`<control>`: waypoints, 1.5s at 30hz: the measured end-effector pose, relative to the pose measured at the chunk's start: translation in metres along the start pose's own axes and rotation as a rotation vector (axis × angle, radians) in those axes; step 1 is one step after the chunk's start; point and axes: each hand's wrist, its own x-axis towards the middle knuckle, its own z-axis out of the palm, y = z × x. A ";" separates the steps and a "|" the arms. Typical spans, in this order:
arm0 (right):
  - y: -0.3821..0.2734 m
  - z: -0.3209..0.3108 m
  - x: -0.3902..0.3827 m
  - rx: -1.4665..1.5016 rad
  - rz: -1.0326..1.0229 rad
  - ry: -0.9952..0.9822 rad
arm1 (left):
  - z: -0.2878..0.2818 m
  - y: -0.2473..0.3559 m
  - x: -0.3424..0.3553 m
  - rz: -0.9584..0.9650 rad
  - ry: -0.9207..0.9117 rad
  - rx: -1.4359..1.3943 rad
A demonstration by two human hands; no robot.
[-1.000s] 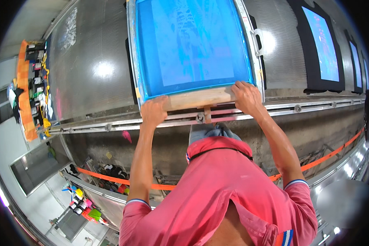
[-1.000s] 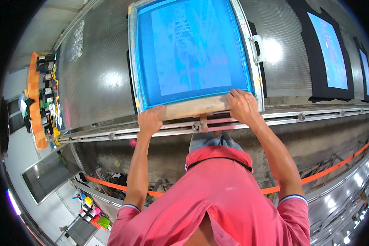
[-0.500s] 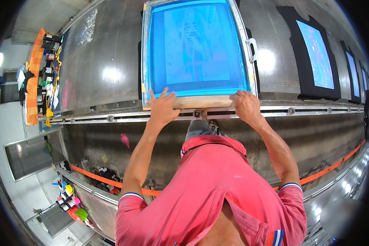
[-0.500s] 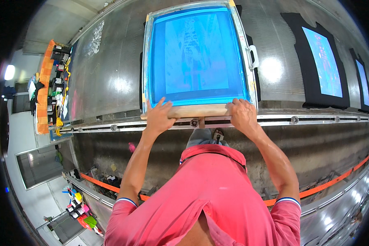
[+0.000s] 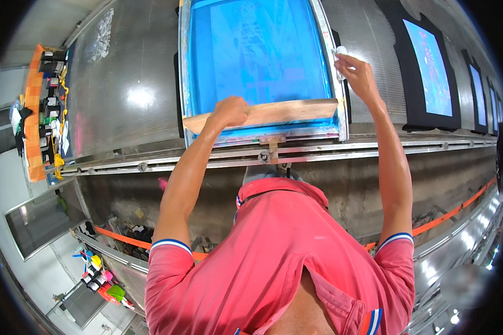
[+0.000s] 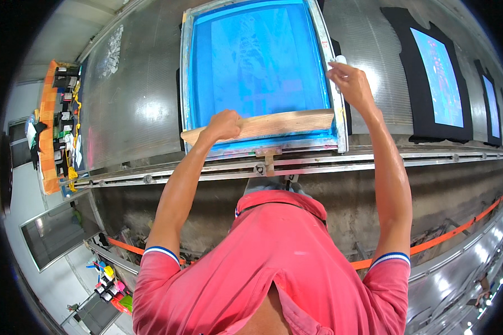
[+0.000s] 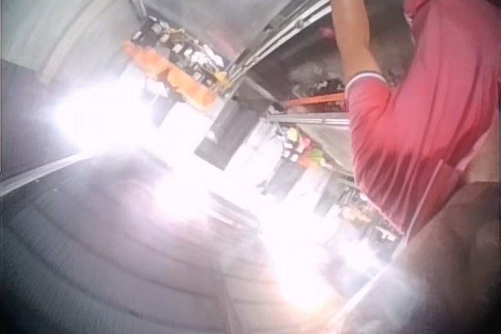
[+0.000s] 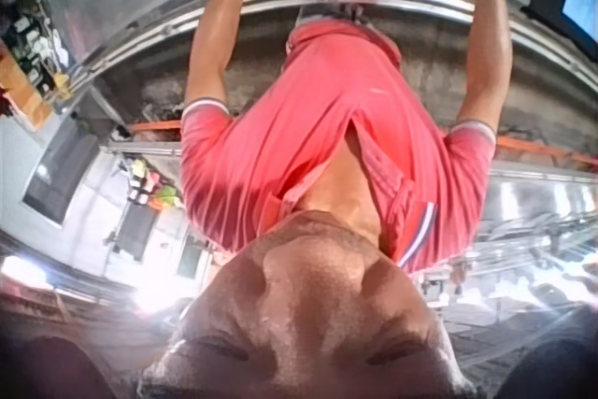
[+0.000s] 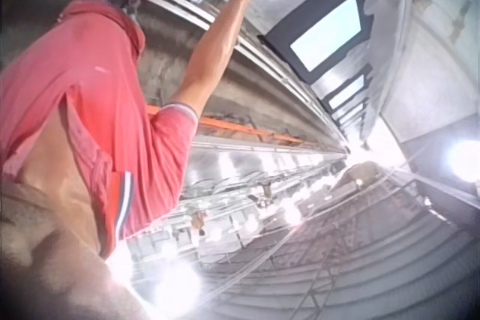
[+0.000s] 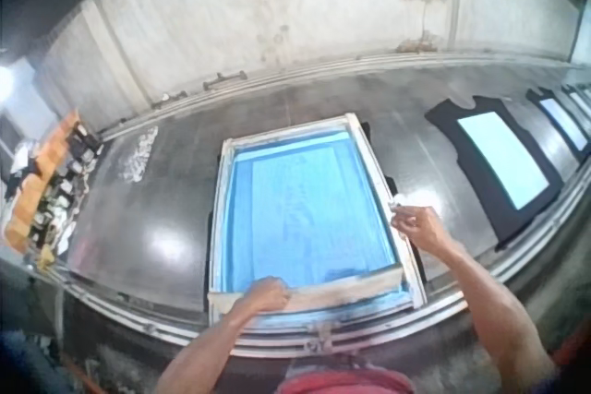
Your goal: The person uses a squeegee to pull blue ink across a screen printing frame placed over black t-shirts on a conveyor. The person repeatedly lifts the screen, moves to the next shirt, and repeats the printing stroke.
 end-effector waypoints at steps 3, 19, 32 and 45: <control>0.059 0.013 0.038 -0.124 0.034 0.179 | 0.010 -0.018 0.042 0.112 -0.186 -0.027; 0.098 0.063 0.101 0.128 0.341 0.174 | -0.046 -0.045 0.052 0.027 -0.508 -0.308; 0.083 0.042 0.097 0.171 0.422 0.125 | -0.197 -0.089 0.191 0.307 -0.231 -0.025; 0.040 0.026 0.087 0.200 0.593 0.140 | -0.292 -0.088 0.323 0.193 0.627 0.049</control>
